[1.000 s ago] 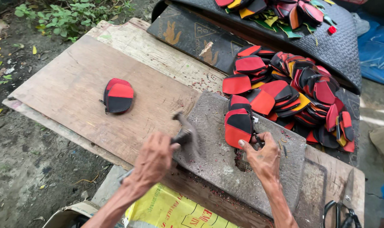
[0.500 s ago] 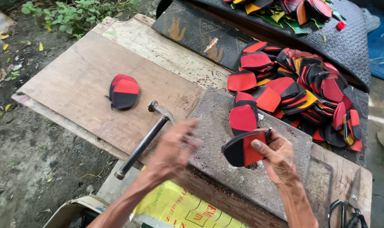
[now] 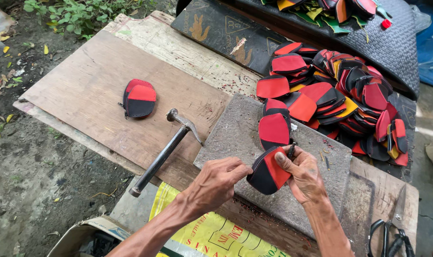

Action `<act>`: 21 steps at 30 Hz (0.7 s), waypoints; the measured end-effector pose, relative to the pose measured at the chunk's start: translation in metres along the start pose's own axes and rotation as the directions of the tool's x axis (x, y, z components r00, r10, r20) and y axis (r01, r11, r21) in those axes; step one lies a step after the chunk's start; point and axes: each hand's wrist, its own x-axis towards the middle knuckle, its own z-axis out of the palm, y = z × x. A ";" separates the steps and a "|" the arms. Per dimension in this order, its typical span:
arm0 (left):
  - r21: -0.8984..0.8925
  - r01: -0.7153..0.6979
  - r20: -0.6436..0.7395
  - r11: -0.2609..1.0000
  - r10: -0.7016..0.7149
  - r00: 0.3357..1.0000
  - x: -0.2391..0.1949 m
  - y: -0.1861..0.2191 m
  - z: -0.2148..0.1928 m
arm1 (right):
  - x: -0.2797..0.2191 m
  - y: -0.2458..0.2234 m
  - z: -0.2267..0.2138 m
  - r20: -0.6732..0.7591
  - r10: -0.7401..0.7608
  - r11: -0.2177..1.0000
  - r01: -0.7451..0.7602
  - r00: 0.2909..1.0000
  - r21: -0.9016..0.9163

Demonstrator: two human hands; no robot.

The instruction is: The person uses a hammer and a metal punch to drive fasteners through the edges of red and black rubber sandal soles. They work on a concrete block, securing the soles one by one and placing the finished pieces onto a nearby pile.

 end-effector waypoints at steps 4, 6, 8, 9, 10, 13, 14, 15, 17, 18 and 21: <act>-0.054 0.038 -0.076 0.998 -0.042 0.996 0.000 0.006 0.002 | -0.004 0.009 -0.001 0.129 0.090 0.981 -0.066 0.988 -0.180; -0.128 0.046 -0.120 0.991 -0.062 0.991 0.000 0.007 0.003 | 0.000 0.010 0.001 0.148 0.064 0.982 -0.036 0.987 -0.186; -0.190 0.044 -0.161 0.981 -0.075 0.984 0.000 0.004 0.002 | 0.001 0.004 0.000 0.112 0.053 0.987 -0.035 0.992 -0.154; -0.408 0.313 0.047 0.858 -0.322 0.945 0.001 -0.001 -0.003 | 0.000 -0.007 -0.005 0.068 0.053 0.992 -0.044 0.996 -0.119; -0.537 0.566 0.303 0.625 -0.483 0.821 0.002 -0.007 -0.009 | -0.002 -0.015 -0.010 0.019 0.054 0.995 -0.052 0.998 -0.080; -0.263 0.731 0.322 0.630 -0.657 0.682 0.007 -0.007 -0.016 | -0.009 -0.031 -0.019 0.213 0.160 0.979 -0.127 0.964 -0.161; -0.068 0.688 0.189 0.722 -0.668 0.720 0.011 -0.006 -0.020 | -0.006 -0.027 -0.015 0.209 0.127 0.977 -0.085 0.970 -0.196; 0.173 0.450 -0.225 0.876 -0.410 0.884 0.020 -0.012 -0.028 | -0.001 -0.021 -0.007 0.207 0.093 0.972 -0.044 0.974 -0.231; 0.334 0.253 -0.500 0.908 -0.056 0.864 0.028 -0.013 -0.034 | -0.005 -0.010 0.006 0.187 0.117 0.966 -0.069 0.975 -0.248; 0.188 0.257 -0.514 0.948 -0.128 0.848 0.031 -0.012 -0.038 | -0.002 -0.009 0.016 0.188 0.154 0.967 -0.109 0.970 -0.231; 0.002 0.236 -0.459 0.972 -0.209 0.863 0.029 -0.005 -0.041 | -0.005 -0.003 0.052 0.008 -0.146 0.742 0.115 0.989 -0.661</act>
